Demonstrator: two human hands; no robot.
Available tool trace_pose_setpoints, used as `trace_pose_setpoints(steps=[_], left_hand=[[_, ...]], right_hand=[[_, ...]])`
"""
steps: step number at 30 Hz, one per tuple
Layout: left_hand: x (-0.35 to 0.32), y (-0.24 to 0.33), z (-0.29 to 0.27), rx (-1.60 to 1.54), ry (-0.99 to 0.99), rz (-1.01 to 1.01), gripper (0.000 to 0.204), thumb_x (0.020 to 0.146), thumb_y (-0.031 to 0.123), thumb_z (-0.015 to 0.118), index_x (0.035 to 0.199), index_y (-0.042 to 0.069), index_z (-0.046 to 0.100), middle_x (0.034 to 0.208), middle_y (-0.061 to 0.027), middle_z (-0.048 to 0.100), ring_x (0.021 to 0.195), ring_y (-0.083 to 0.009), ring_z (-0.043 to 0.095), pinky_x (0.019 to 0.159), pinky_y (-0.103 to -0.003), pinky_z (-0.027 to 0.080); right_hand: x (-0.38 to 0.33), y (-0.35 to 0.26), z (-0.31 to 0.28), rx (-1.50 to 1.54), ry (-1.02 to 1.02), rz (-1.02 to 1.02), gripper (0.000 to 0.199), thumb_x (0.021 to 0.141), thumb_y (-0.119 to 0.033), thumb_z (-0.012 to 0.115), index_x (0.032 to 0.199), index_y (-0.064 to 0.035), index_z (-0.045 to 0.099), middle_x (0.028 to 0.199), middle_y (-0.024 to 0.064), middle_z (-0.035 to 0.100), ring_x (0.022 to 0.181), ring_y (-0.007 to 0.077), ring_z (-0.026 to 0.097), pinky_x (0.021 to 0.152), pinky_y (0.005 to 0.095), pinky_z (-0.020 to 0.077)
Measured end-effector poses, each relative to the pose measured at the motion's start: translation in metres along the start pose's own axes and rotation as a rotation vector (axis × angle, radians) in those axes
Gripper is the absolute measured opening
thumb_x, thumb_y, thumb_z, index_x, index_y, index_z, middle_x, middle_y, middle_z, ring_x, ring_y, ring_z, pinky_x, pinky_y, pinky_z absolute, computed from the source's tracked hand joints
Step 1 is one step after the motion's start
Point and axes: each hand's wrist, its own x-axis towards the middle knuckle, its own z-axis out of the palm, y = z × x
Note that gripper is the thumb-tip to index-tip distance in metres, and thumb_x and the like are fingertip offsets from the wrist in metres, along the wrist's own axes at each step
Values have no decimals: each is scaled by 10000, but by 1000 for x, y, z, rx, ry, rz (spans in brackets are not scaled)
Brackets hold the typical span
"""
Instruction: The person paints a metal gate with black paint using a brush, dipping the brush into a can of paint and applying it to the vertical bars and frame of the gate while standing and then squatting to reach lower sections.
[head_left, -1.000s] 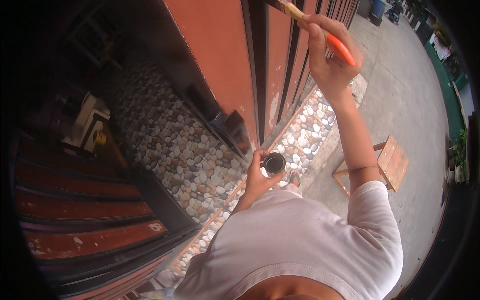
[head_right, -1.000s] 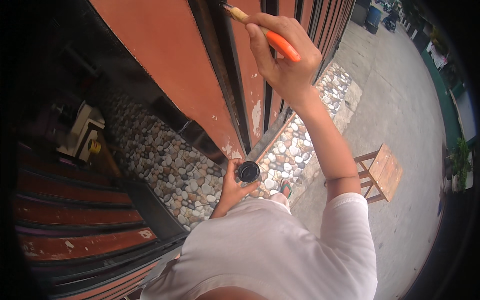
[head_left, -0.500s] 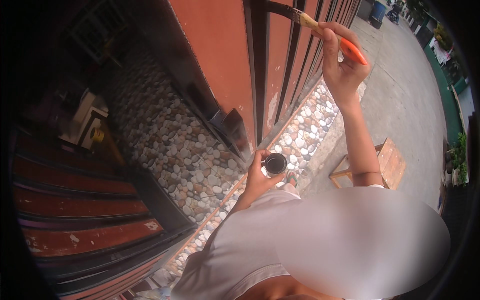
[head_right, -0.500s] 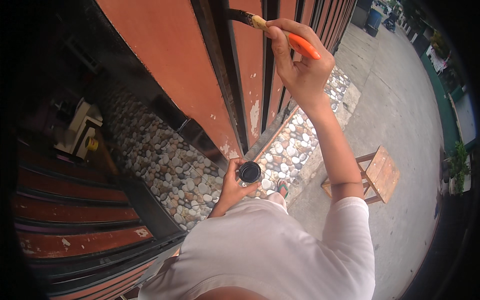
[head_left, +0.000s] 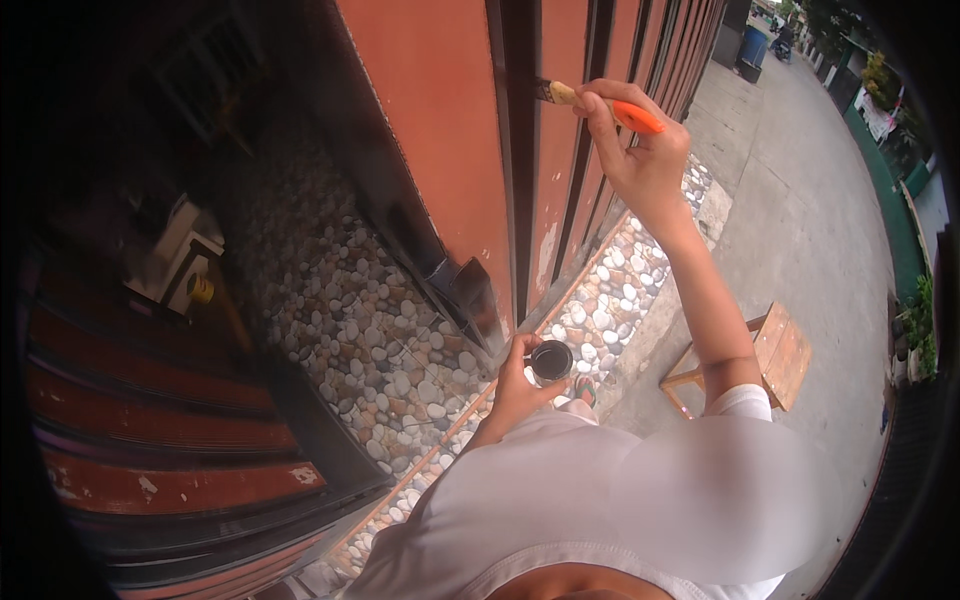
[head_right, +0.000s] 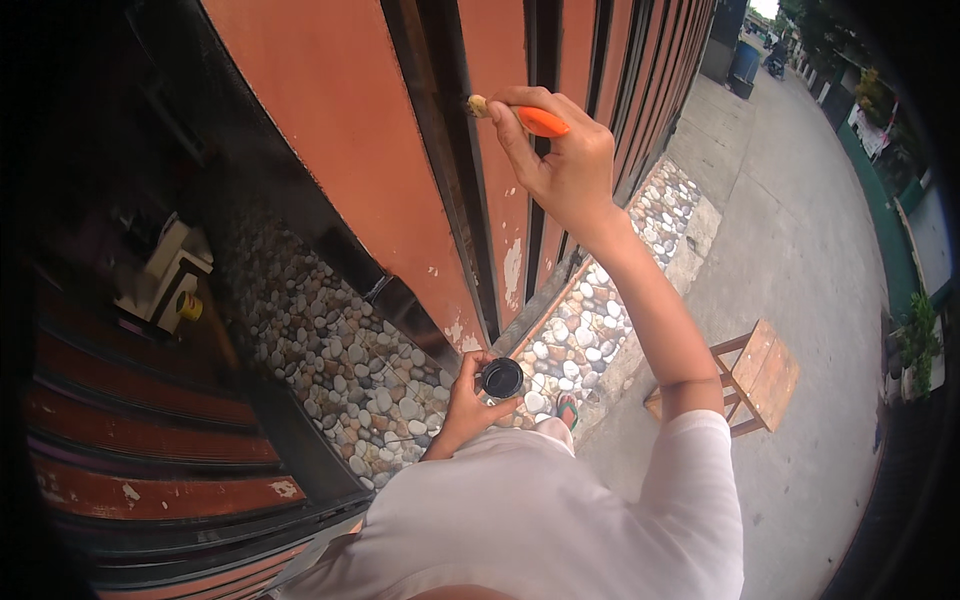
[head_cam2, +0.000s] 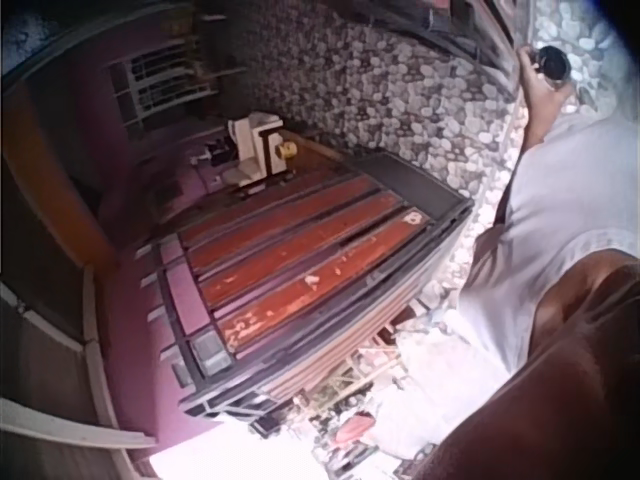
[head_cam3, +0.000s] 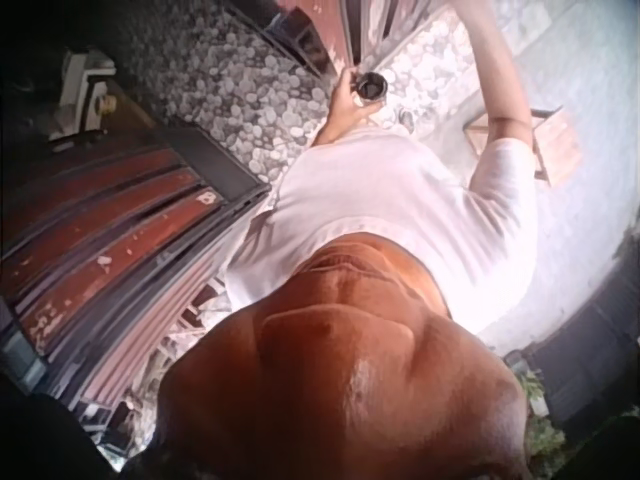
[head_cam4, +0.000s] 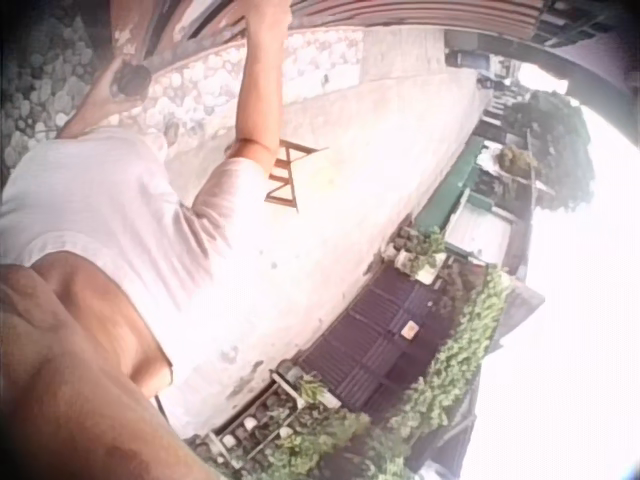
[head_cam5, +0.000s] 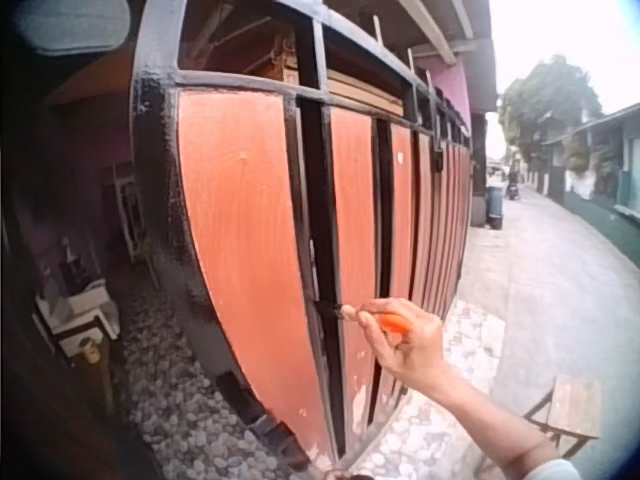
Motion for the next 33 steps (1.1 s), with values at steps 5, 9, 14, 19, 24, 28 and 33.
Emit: trace_pose_setpoints(steps=[5,9,14,19,24,28,33], left_hand=[[2,4,3,-7,3,-26,662,655,146,865,1169,64,457,1110,-89,573,1075,-230,589,898,-378,478],[5,5,0,3,18,-1,664,655,146,865,1172,63,455,1113,-89,570,1078,-232,588,895,-378,477],[4,0,-2,13,28,12,669,656,150,869,1173,67,453,1117,-90,569,1087,-234,585,893,-375,475],[5,3,-1,-13,15,7,668,656,150,871,1171,72,453,1115,-90,570,1076,-230,590,890,-377,475],[4,2,-2,17,5,41,674,671,153,881,1176,48,446,1113,-95,560,1075,-201,574,937,-352,475],[5,-1,1,0,-19,21,678,678,151,877,1186,49,441,1113,-100,558,1076,-200,576,939,-350,480],[10,-5,2,-13,-46,9,667,675,143,879,1170,57,439,1109,-99,558,1064,-196,590,938,-359,488]], right_hand=[[37,6,-12,88,334,-250,122,899,-106,715,967,-5,711,853,85,726,726,144,694,617,235,537],[22,-6,-8,125,202,-143,110,921,-101,685,941,5,704,812,77,723,672,121,686,597,226,533],[34,10,-13,168,44,12,188,961,-137,640,977,43,687,791,86,727,767,142,736,645,212,556],[80,3,-30,203,200,-180,232,981,-163,619,1041,54,676,852,95,732,806,150,732,679,233,581],[77,-8,-44,220,107,-91,259,987,-178,611,1044,67,671,886,102,728,843,163,729,738,252,594],[82,7,-46,155,-25,-114,248,982,-178,618,1046,54,677,904,120,733,854,175,733,729,258,595],[105,-2,-48,148,204,-308,241,1001,-104,572,1108,101,641,974,124,712,873,189,716,771,259,574]])
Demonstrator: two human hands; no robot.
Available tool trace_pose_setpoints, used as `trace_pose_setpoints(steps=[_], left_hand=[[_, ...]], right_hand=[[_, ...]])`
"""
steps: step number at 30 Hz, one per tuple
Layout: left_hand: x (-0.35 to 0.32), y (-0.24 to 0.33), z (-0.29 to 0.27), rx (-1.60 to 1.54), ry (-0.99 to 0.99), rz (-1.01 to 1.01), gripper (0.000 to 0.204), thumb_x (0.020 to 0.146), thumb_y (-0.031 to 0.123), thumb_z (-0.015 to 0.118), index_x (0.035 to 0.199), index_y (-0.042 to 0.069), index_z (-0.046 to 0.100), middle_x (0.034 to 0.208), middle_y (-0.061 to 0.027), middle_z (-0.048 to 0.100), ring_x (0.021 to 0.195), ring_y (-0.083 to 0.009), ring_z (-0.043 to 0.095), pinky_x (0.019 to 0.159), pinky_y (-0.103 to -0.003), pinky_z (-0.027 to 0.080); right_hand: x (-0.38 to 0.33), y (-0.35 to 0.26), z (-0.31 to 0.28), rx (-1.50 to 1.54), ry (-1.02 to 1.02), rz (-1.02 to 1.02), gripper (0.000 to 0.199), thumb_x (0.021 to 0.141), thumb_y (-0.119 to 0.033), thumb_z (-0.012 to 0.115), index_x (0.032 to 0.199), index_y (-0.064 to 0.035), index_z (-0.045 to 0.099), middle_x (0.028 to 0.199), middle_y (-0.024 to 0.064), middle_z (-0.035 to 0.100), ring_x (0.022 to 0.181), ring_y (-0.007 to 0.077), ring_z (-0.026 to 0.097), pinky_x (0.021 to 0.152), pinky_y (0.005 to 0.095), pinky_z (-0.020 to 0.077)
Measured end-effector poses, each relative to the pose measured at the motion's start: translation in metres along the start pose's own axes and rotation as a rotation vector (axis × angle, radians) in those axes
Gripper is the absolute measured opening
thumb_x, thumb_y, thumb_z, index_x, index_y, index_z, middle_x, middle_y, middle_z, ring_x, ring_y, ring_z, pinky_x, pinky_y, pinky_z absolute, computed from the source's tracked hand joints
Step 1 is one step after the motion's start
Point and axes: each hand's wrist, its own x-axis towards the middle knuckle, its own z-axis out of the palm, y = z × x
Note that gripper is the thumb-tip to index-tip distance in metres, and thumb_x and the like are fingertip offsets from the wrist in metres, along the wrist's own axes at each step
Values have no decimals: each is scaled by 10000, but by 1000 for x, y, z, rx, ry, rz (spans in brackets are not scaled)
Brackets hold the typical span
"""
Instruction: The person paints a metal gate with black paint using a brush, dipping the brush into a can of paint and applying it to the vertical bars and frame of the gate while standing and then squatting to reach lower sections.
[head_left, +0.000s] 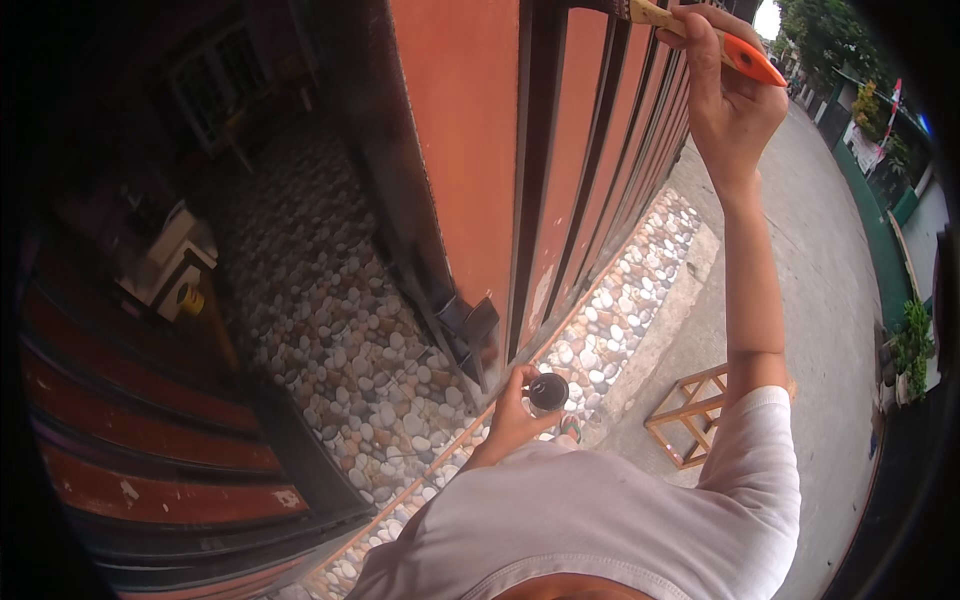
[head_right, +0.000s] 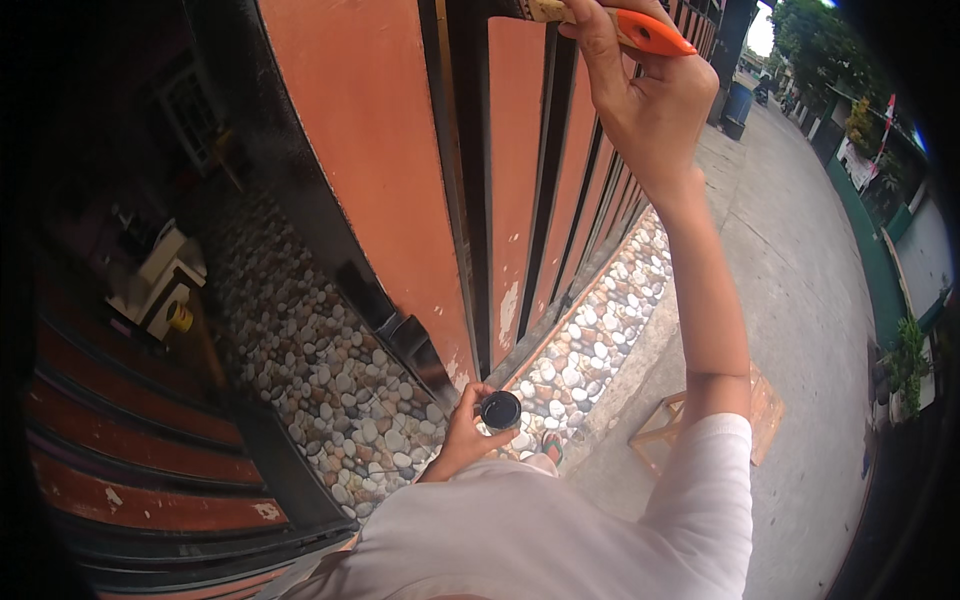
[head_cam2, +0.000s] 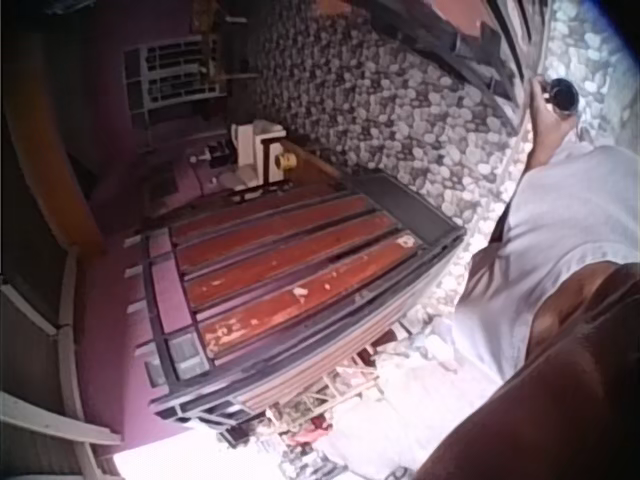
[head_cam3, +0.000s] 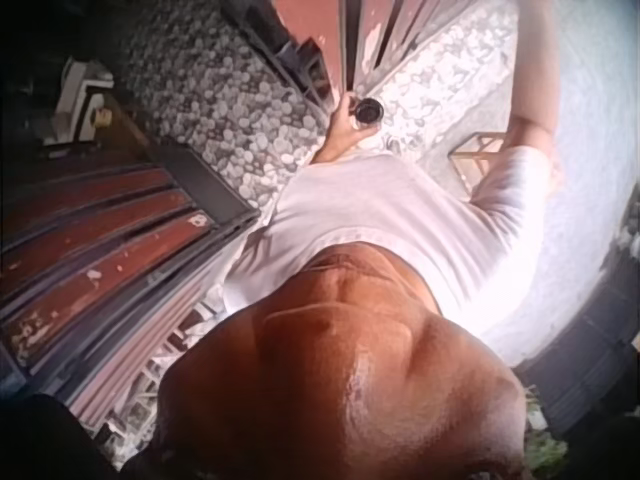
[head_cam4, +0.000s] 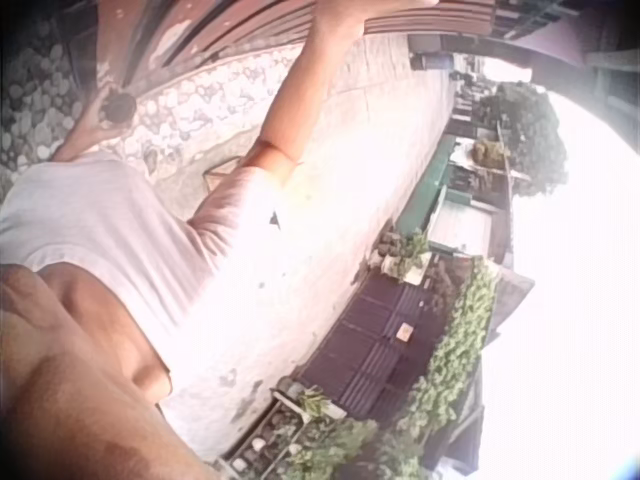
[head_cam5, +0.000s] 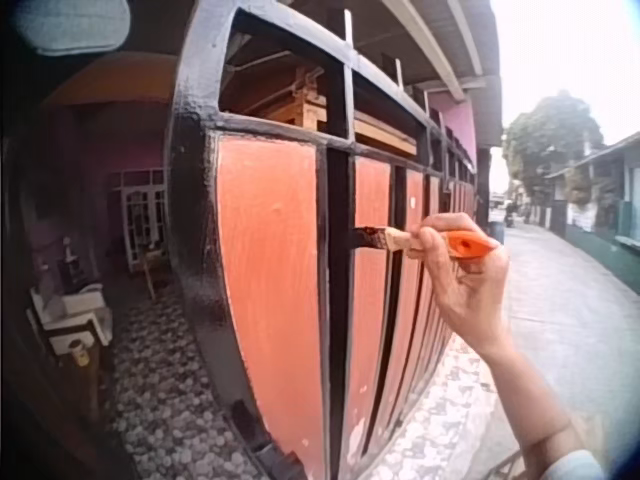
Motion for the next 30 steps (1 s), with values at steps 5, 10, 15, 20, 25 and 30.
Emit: trace_pose_setpoints(steps=[5,10,15,20,25,30], left_hand=[[-2,8,0,33,-7,11,667,671,147,885,1161,64,440,1105,-97,559,1060,-192,601,924,-350,497],[-1,5,0,20,-5,30,661,673,143,886,1156,62,441,1103,-98,559,1057,-190,606,909,-343,507],[-1,-2,2,42,7,60,648,681,118,878,1156,55,442,1100,-96,557,1048,-185,600,913,-339,507],[-4,2,0,25,14,29,655,678,119,880,1164,53,446,1101,-93,557,1049,-184,596,919,-340,504],[-3,7,0,23,9,-11,655,678,124,881,1163,52,446,1104,-93,560,1060,-187,594,925,-344,499],[-1,0,0,26,4,16,653,680,129,880,1161,47,447,1105,-95,563,1065,-188,590,931,-350,495]], right_hand=[[-1,-7,5,56,-21,-32,220,975,-174,631,1040,27,692,867,93,738,813,151,733,691,244,589],[-10,-4,12,-36,-219,132,235,962,-203,648,1007,24,691,794,100,734,783,152,741,682,231,586],[7,-5,12,-79,33,-115,186,972,-69,612,1037,97,668,943,120,722,865,180,724,757,262,582],[-11,-14,7,-258,-165,17,186,963,-80,630,1016,96,662,901,117,725,817,173,725,731,240,573],[-2,-8,8,-225,-57,-7,184,965,-83,630,1004,95,660,895,115,720,816,162,717,722,238,573],[-3,-11,9,-157,-77,-68,171,964,-63,623,1010,97,661,915,113,712,835,160,714,733,246,576]])
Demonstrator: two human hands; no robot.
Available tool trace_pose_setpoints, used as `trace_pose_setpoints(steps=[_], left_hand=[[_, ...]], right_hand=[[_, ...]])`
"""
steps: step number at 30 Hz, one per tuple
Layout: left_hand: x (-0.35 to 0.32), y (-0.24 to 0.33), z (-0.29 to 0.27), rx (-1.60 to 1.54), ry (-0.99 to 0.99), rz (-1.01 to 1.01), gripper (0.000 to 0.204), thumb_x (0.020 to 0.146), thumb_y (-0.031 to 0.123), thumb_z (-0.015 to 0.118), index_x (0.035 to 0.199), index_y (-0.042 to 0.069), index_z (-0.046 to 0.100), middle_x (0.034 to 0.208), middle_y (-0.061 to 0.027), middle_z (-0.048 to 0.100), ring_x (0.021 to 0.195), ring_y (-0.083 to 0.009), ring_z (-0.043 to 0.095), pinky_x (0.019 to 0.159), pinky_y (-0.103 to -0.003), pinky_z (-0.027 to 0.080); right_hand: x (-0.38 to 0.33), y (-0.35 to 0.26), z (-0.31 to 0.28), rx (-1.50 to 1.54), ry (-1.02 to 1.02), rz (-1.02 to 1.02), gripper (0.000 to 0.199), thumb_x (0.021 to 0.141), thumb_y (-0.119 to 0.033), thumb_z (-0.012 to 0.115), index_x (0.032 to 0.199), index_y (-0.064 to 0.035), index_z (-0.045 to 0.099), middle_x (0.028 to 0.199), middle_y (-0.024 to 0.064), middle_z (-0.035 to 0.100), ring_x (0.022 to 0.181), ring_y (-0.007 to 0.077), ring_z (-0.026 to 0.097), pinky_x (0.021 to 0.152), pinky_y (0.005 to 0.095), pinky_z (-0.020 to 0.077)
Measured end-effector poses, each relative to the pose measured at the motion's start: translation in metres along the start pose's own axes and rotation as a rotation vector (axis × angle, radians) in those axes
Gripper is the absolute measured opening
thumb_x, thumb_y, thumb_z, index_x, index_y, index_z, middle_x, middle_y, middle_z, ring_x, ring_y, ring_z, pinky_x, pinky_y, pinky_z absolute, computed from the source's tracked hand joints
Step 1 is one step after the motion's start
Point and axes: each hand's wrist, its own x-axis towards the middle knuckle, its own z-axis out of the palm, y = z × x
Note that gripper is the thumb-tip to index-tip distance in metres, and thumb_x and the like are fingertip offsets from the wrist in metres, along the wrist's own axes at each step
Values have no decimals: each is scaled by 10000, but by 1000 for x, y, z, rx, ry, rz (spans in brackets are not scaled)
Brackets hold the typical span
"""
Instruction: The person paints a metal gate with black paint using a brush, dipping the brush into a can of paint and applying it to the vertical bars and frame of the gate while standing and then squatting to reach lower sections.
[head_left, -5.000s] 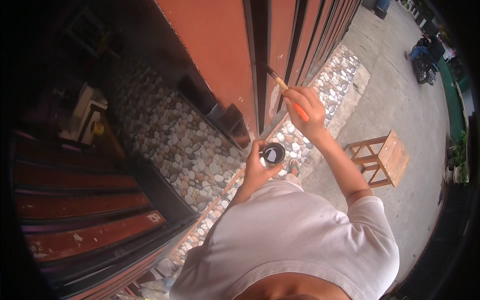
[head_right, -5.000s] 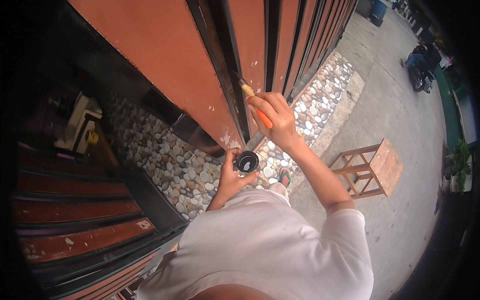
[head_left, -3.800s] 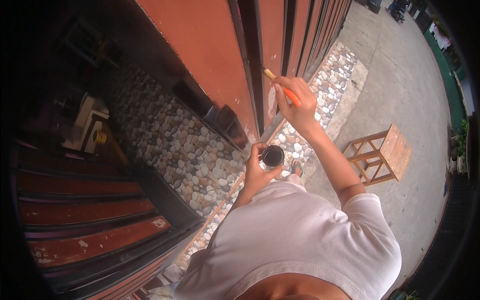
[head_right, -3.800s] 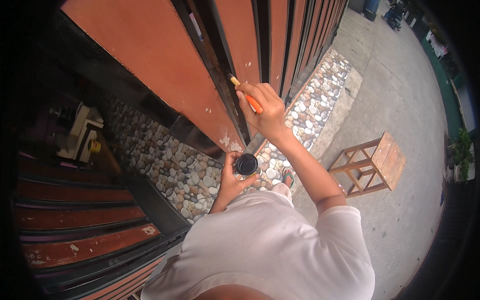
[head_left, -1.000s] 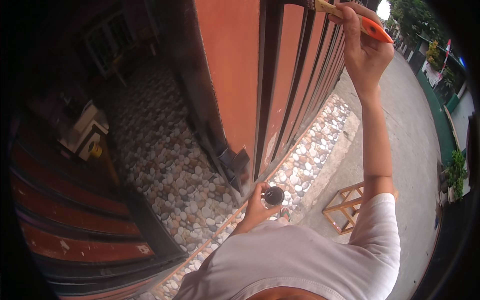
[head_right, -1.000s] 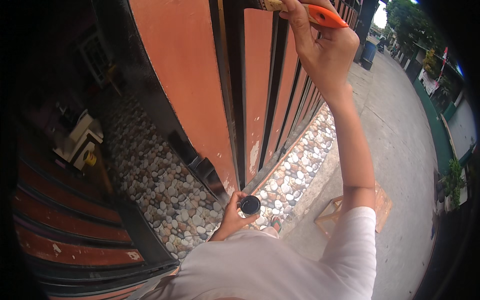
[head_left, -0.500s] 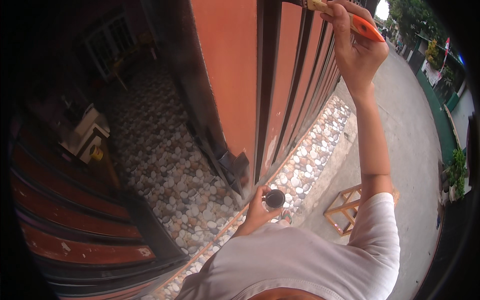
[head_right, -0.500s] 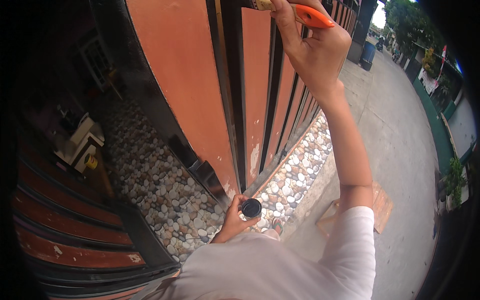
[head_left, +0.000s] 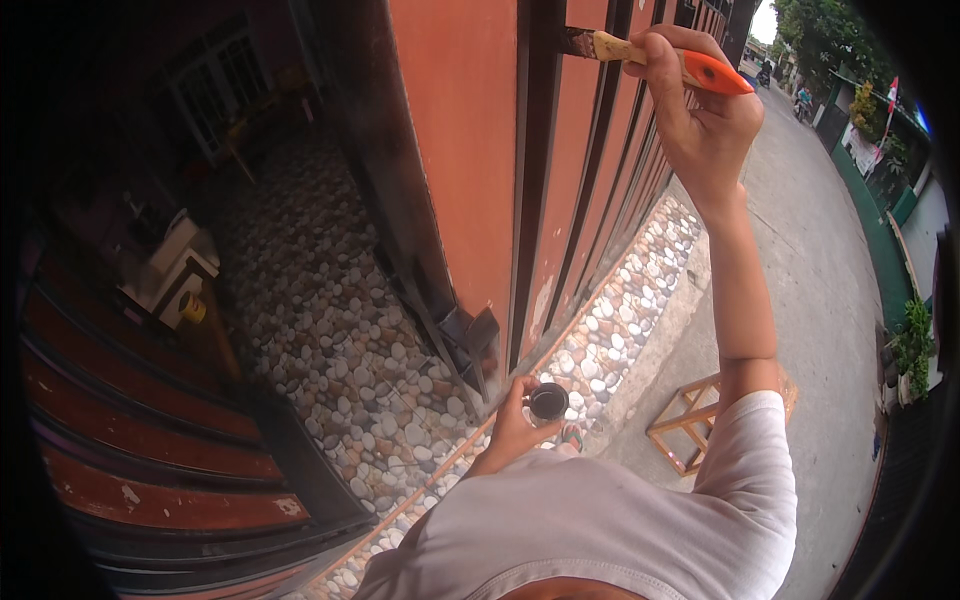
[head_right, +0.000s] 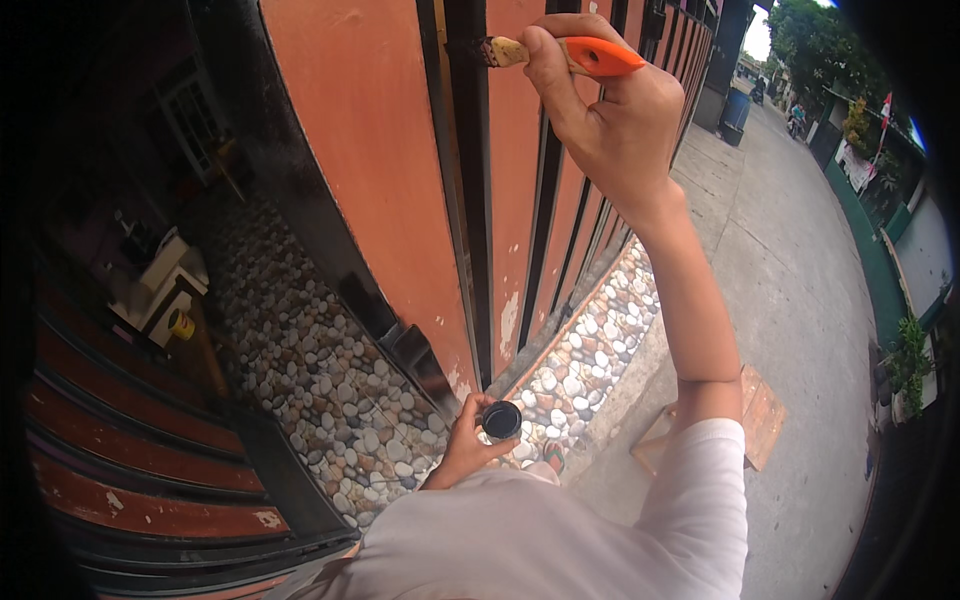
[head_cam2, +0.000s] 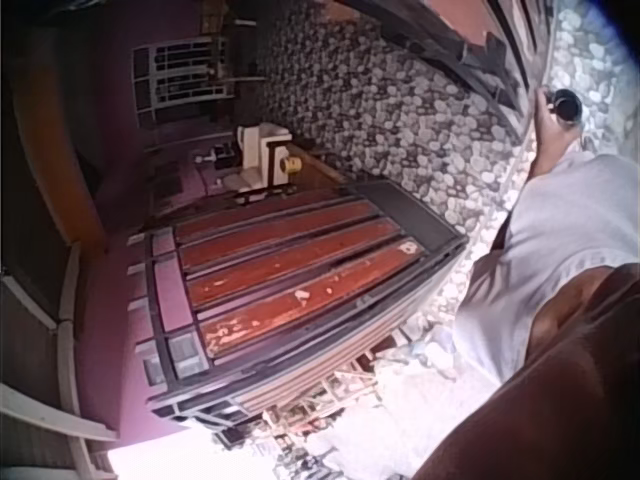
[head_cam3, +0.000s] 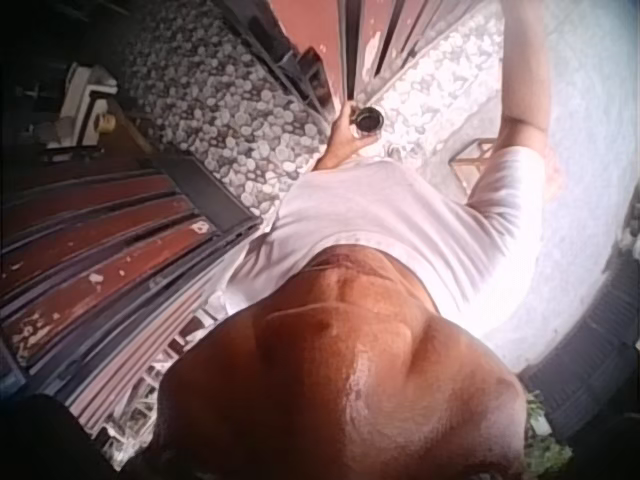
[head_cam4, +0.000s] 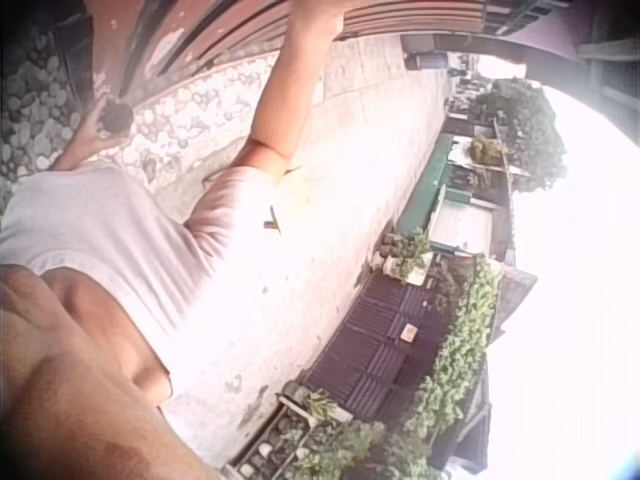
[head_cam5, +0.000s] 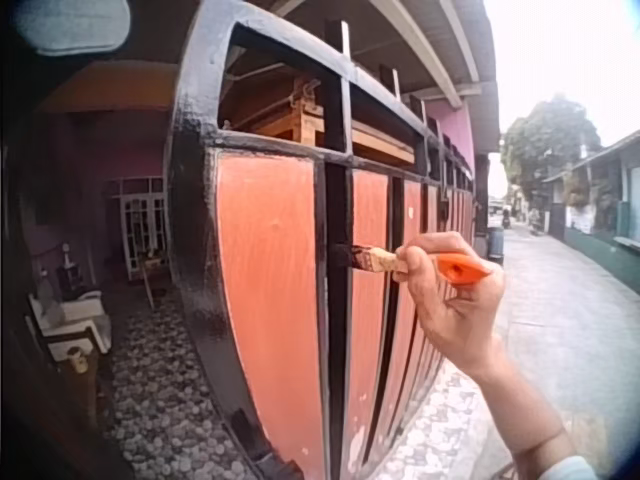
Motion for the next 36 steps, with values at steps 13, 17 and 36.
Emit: trace_pose_setpoints(steps=[13,17,36], left_hand=[[-2,-4,-2,-20,-6,0,647,687,114,873,1167,54,444,1106,-87,556,1072,-172,575,939,-329,477],[-2,1,-3,-5,1,-13,653,681,115,875,1169,62,445,1095,-82,568,1066,-178,575,923,-345,478],[-12,4,-5,-165,-33,-38,687,686,-19,809,1213,41,372,1152,-115,488,1089,-169,541,943,-322,476]], right_hand=[[-36,-13,17,-10,-235,133,189,940,-246,673,938,-62,713,658,31,680,548,94,643,506,202,469],[-49,-2,18,-59,-253,164,184,926,-240,692,950,-59,715,703,47,697,557,117,651,503,212,474],[-290,-88,22,105,-357,628,129,830,-67,743,944,-38,690,817,87,683,725,252,650,627,332,522]])
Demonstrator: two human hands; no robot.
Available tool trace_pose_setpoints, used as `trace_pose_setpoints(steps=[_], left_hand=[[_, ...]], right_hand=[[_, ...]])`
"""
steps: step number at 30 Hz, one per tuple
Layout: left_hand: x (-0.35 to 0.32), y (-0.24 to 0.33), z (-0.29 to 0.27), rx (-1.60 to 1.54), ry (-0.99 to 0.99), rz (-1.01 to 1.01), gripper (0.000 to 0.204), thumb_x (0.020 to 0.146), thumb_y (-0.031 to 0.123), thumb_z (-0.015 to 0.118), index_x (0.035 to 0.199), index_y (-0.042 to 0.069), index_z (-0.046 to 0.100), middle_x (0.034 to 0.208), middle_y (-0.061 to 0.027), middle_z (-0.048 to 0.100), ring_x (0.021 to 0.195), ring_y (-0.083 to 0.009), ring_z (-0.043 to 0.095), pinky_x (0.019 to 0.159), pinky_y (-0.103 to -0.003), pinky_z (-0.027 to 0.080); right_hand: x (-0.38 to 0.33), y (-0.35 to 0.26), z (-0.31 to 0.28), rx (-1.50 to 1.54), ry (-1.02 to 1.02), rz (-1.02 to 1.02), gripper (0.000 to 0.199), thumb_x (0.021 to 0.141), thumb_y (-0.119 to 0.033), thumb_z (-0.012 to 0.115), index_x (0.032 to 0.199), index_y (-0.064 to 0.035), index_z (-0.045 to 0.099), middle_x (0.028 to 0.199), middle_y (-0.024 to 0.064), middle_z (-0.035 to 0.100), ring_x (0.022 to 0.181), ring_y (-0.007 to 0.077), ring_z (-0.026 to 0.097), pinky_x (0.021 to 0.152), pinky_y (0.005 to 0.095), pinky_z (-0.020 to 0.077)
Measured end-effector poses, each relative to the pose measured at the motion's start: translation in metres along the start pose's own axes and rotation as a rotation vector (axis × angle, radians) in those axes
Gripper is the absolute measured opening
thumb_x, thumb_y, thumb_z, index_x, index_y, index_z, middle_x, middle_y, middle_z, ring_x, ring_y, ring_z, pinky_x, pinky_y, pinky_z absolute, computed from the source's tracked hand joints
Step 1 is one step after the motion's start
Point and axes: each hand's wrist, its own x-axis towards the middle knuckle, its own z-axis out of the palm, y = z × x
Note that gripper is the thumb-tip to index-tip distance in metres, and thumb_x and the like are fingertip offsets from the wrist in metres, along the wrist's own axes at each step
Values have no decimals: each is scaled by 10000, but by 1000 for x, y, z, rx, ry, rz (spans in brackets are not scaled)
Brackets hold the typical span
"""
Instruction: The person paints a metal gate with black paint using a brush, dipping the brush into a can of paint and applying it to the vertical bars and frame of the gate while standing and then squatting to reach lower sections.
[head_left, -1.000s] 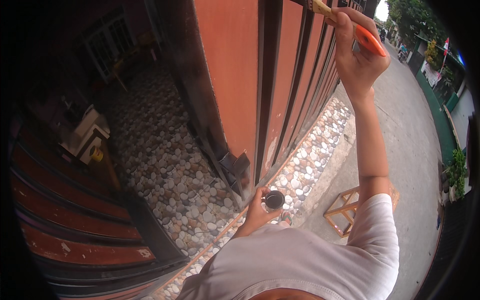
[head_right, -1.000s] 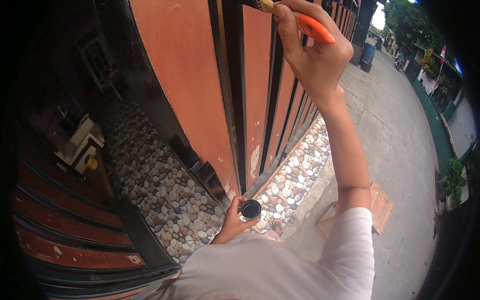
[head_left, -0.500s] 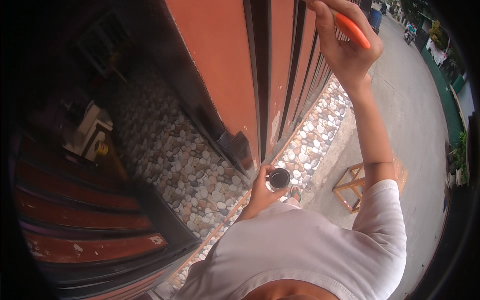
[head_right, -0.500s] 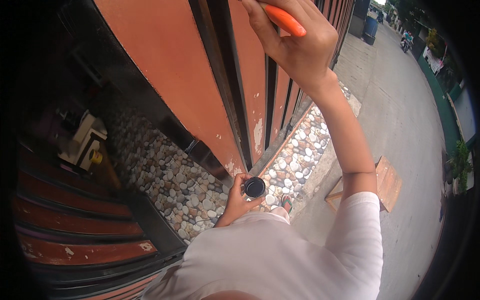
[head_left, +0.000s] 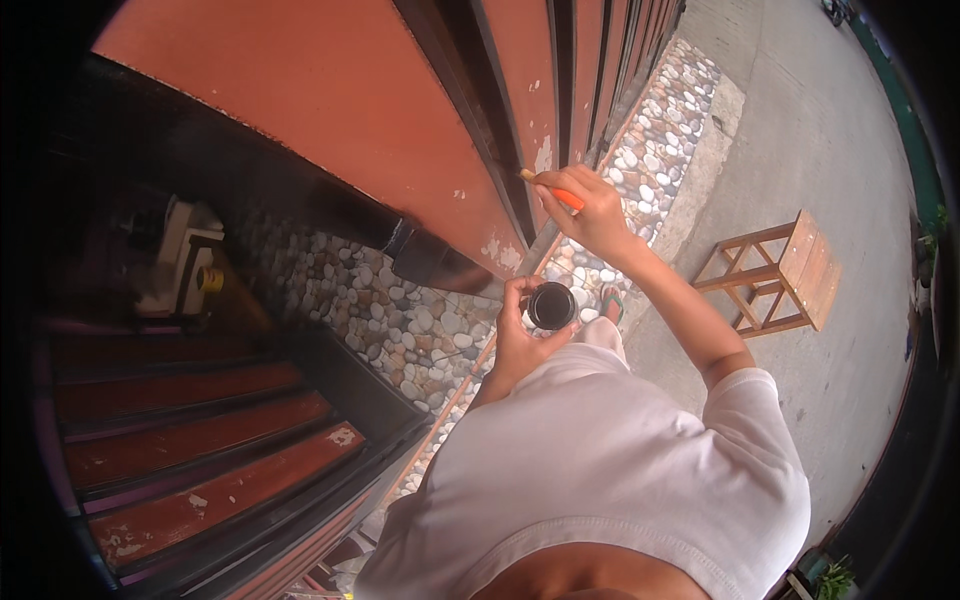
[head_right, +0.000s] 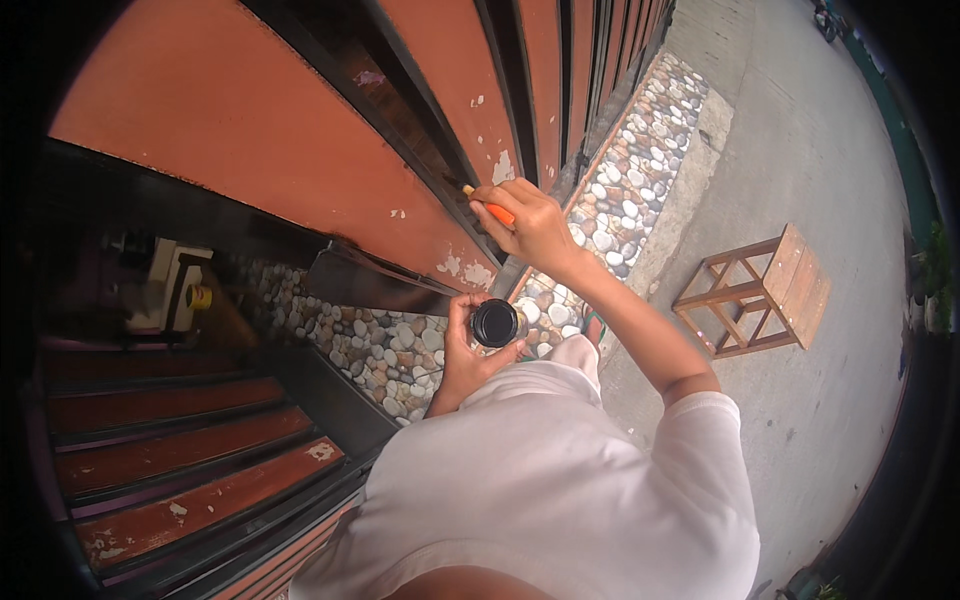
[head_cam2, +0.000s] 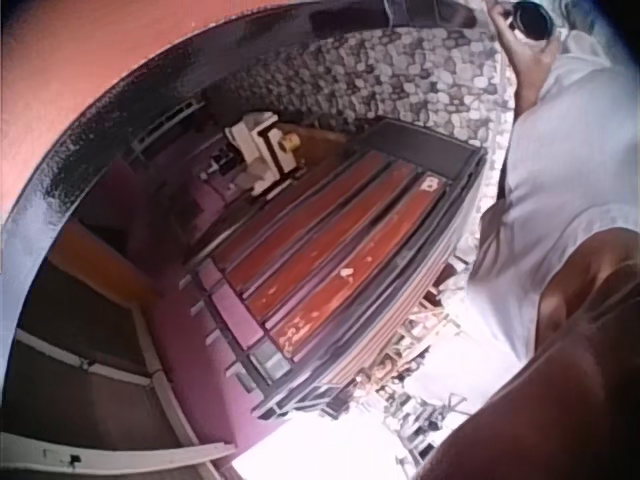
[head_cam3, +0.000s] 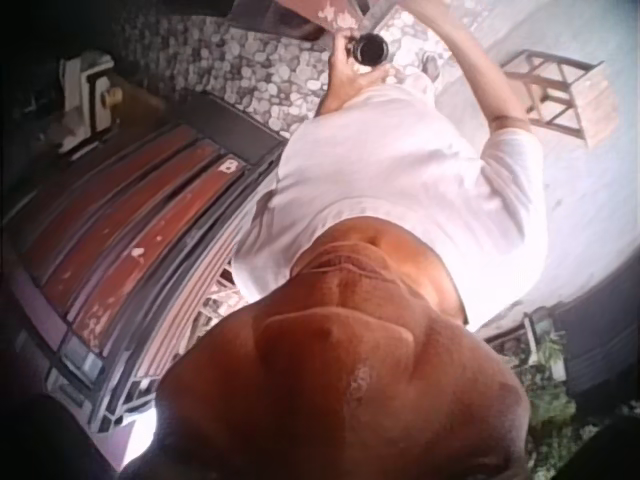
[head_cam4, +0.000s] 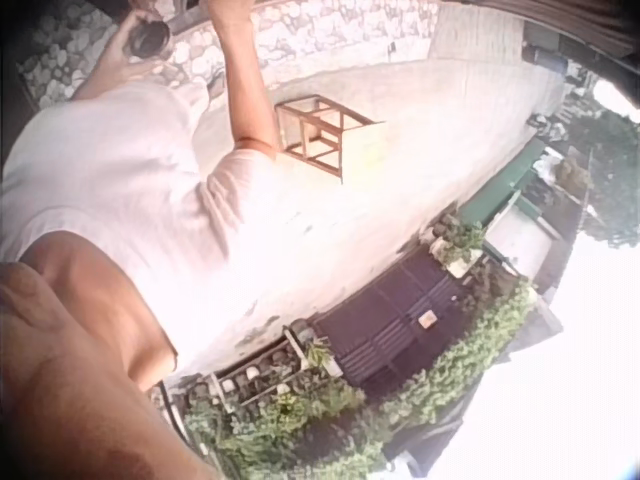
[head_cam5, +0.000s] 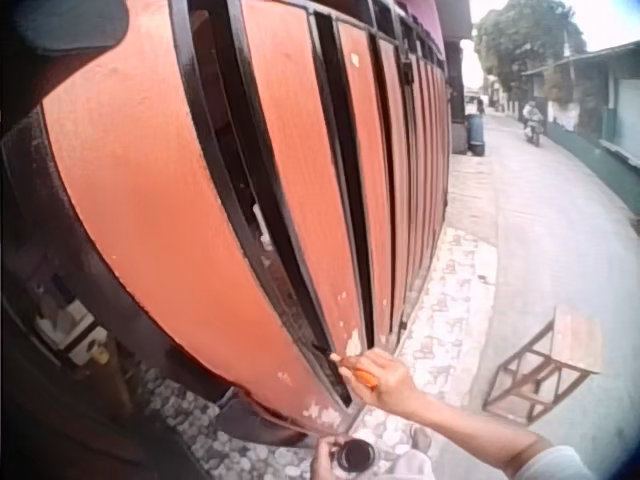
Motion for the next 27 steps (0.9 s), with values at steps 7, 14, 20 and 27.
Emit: trace_pose_setpoints(steps=[7,14,20,27], left_hand=[[0,-7,-2,25,3,11,695,684,-50,795,1214,41,354,1176,-129,479,1103,-180,545,973,-337,476],[0,-3,1,3,83,22,648,675,63,832,1180,32,428,1101,-108,564,1010,-186,614,893,-343,488],[3,-2,2,36,85,62,662,664,74,840,1185,25,435,1101,-114,577,1017,-195,621,902,-352,486],[0,-2,2,45,86,45,667,664,73,841,1188,25,431,1101,-111,574,1020,-199,624,910,-356,486]], right_hand=[[-21,17,17,-33,-75,45,144,827,-20,730,966,-45,701,857,90,699,729,247,648,633,346,517],[33,-21,-21,-72,274,-124,159,785,-14,770,927,-32,700,854,80,702,726,235,663,646,314,520],[1,-10,-8,-31,81,-30,126,816,4,735,934,-25,698,858,93,706,722,227,659,647,318,518],[25,-10,-12,-57,151,-69,141,815,-17,747,943,-37,694,865,87,710,703,235,644,636,328,507]])
